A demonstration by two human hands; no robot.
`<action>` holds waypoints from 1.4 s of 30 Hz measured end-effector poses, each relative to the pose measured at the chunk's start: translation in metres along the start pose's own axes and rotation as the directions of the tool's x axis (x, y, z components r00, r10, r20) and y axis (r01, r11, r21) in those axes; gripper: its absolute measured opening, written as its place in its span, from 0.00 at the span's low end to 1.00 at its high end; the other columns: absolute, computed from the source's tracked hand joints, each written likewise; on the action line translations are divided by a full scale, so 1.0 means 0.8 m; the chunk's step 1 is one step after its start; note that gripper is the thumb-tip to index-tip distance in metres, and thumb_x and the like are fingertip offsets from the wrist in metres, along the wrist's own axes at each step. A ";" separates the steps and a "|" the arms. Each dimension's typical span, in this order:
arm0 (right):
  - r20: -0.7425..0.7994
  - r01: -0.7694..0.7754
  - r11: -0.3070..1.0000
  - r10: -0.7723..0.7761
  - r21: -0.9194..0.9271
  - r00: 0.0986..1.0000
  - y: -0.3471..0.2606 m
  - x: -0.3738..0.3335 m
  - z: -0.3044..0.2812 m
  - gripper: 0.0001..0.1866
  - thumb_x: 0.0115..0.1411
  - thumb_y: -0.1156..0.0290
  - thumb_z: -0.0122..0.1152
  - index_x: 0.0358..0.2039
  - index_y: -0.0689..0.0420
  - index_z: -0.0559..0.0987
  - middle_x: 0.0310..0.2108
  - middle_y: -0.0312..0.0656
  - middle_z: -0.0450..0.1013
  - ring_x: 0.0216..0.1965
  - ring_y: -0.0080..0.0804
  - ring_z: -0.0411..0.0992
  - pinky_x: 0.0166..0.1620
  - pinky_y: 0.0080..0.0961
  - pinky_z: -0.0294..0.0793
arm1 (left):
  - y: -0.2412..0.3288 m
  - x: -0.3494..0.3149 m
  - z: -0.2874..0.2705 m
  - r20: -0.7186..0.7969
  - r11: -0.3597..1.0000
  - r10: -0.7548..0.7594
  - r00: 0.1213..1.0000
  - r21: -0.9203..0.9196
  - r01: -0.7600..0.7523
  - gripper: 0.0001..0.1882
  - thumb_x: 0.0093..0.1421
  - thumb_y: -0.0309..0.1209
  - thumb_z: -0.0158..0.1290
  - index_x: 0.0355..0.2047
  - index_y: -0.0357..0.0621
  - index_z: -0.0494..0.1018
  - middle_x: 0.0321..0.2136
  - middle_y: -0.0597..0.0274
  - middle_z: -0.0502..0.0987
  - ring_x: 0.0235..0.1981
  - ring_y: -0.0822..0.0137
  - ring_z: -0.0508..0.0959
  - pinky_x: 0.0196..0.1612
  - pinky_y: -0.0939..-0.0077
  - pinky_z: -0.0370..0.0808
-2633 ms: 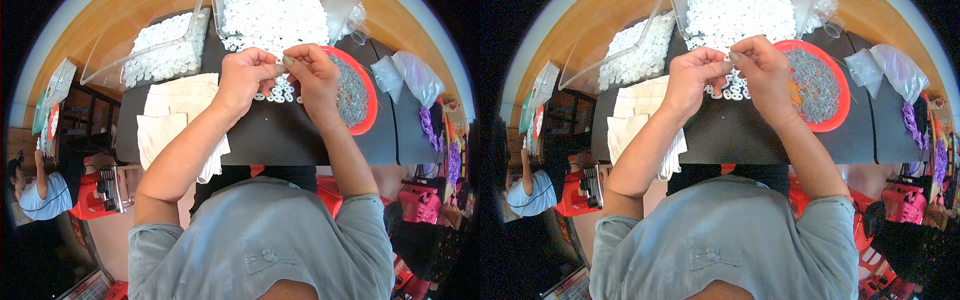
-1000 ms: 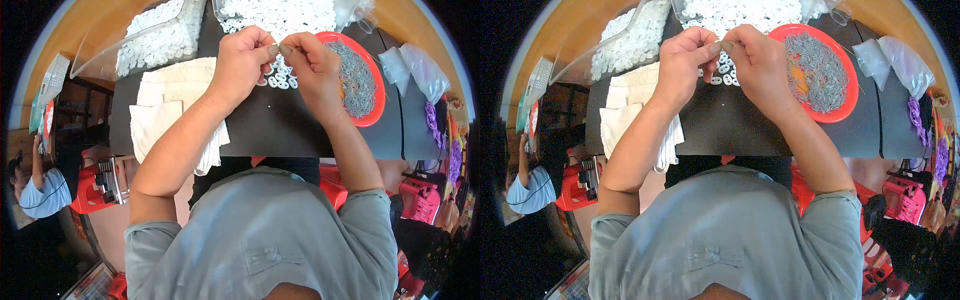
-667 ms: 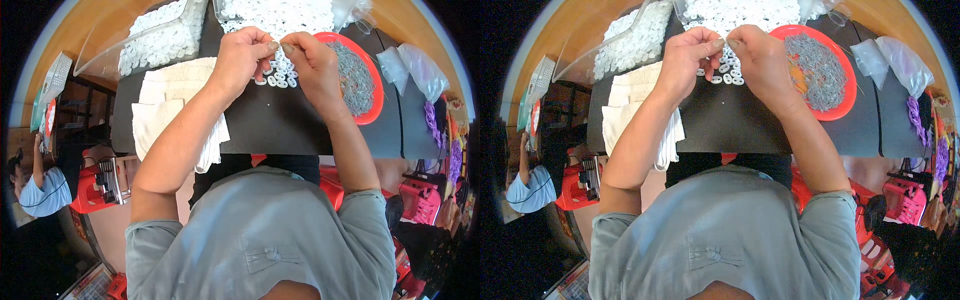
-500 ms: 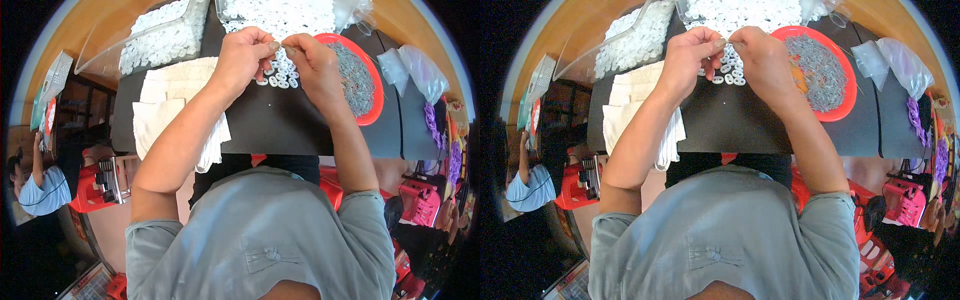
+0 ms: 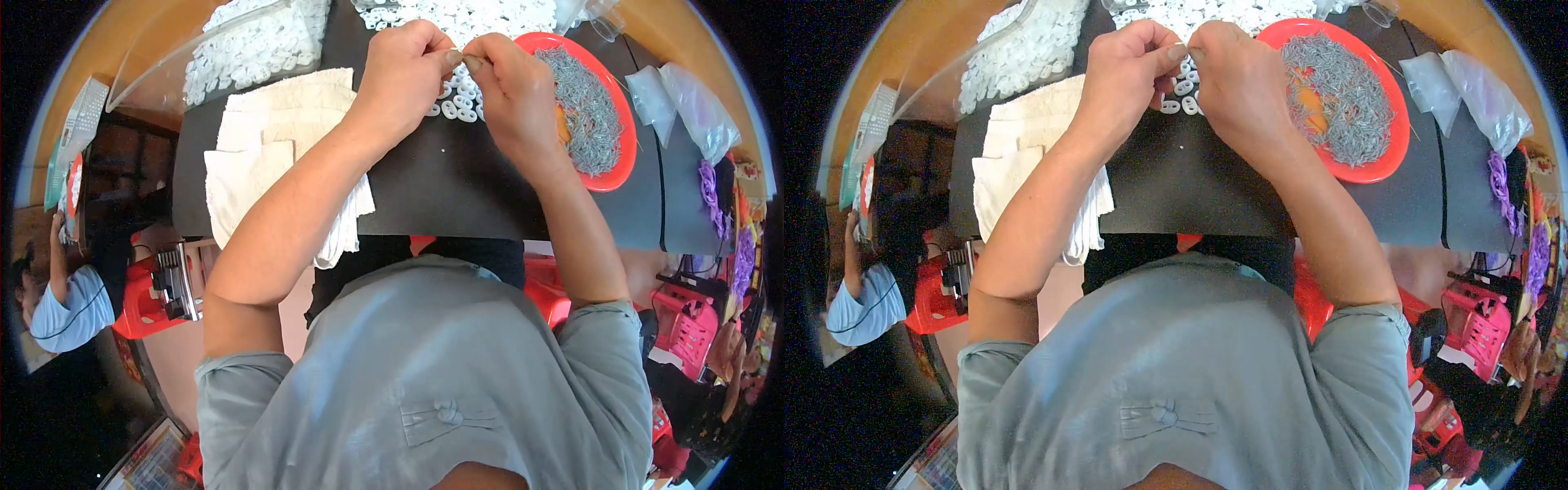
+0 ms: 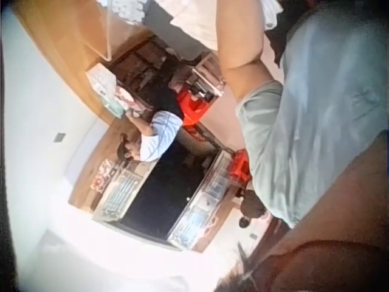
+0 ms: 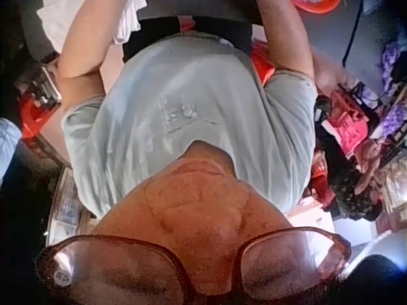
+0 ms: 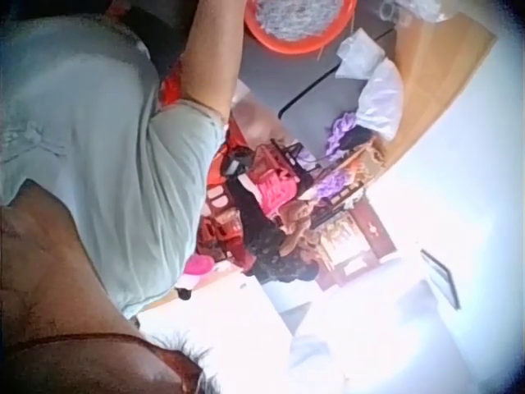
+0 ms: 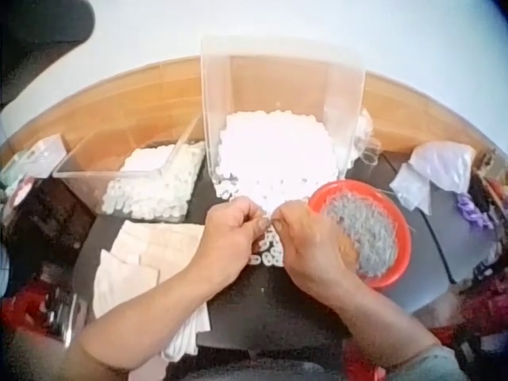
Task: Assembling small metal components into white plastic parts manually.
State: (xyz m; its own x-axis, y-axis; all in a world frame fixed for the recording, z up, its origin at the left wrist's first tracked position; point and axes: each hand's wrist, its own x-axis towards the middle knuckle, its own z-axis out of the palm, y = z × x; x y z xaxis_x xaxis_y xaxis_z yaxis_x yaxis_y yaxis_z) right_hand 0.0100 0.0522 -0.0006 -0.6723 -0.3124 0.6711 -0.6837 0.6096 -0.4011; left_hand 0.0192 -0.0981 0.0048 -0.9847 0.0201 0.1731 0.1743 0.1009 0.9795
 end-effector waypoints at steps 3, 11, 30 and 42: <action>-0.048 0.025 1.000 -0.026 -0.014 0.999 0.001 0.001 0.007 0.03 0.58 0.76 0.58 0.32 0.61 0.75 0.22 0.46 0.71 0.22 0.39 0.70 0.28 0.29 0.69 | -0.003 0.004 0.001 0.001 0.966 0.117 0.993 0.231 -0.114 0.05 0.59 0.26 0.54 0.29 0.38 0.73 0.19 0.66 0.73 0.17 0.77 0.70 0.16 0.82 0.67; 0.082 0.085 0.990 -0.077 -0.108 0.994 -0.011 0.005 -0.007 0.03 0.56 0.76 0.59 0.31 0.58 0.77 0.25 0.42 0.73 0.26 0.39 0.73 0.29 0.29 0.70 | -0.002 0.023 -0.028 -0.168 0.928 -0.155 0.973 -0.362 0.086 0.07 0.58 0.24 0.51 0.22 0.40 0.71 0.15 0.65 0.70 0.12 0.73 0.68 0.13 0.80 0.63; 0.494 0.422 0.883 -0.279 -0.204 0.823 -0.021 0.004 0.008 0.10 0.45 0.77 0.61 0.29 0.57 0.73 0.28 0.41 0.70 0.32 0.41 0.72 0.32 0.38 0.71 | -0.013 0.022 -0.016 -0.125 0.908 -0.123 0.985 -0.414 0.061 0.05 0.57 0.25 0.55 0.28 0.34 0.73 0.22 0.60 0.75 0.21 0.71 0.74 0.23 0.78 0.71; 0.351 0.055 0.979 -0.122 0.195 0.928 -0.063 0.036 0.000 0.07 0.54 0.80 0.58 0.35 0.61 0.74 0.29 0.39 0.74 0.31 0.27 0.73 0.33 0.25 0.72 | -0.010 0.015 -0.018 -0.054 0.606 -0.216 0.975 -0.790 0.091 0.07 0.58 0.26 0.52 0.34 0.32 0.71 0.29 0.54 0.76 0.31 0.63 0.77 0.36 0.72 0.73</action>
State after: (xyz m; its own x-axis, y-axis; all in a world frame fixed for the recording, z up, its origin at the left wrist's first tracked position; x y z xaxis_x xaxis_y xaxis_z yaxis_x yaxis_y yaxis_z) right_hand 0.0252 0.0122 0.0392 -0.6403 -0.6202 0.4532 -0.7619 0.4379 -0.4772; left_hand 0.0062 -0.1128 0.0005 -0.9977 -0.0559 -0.0374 0.0146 -0.7227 0.6910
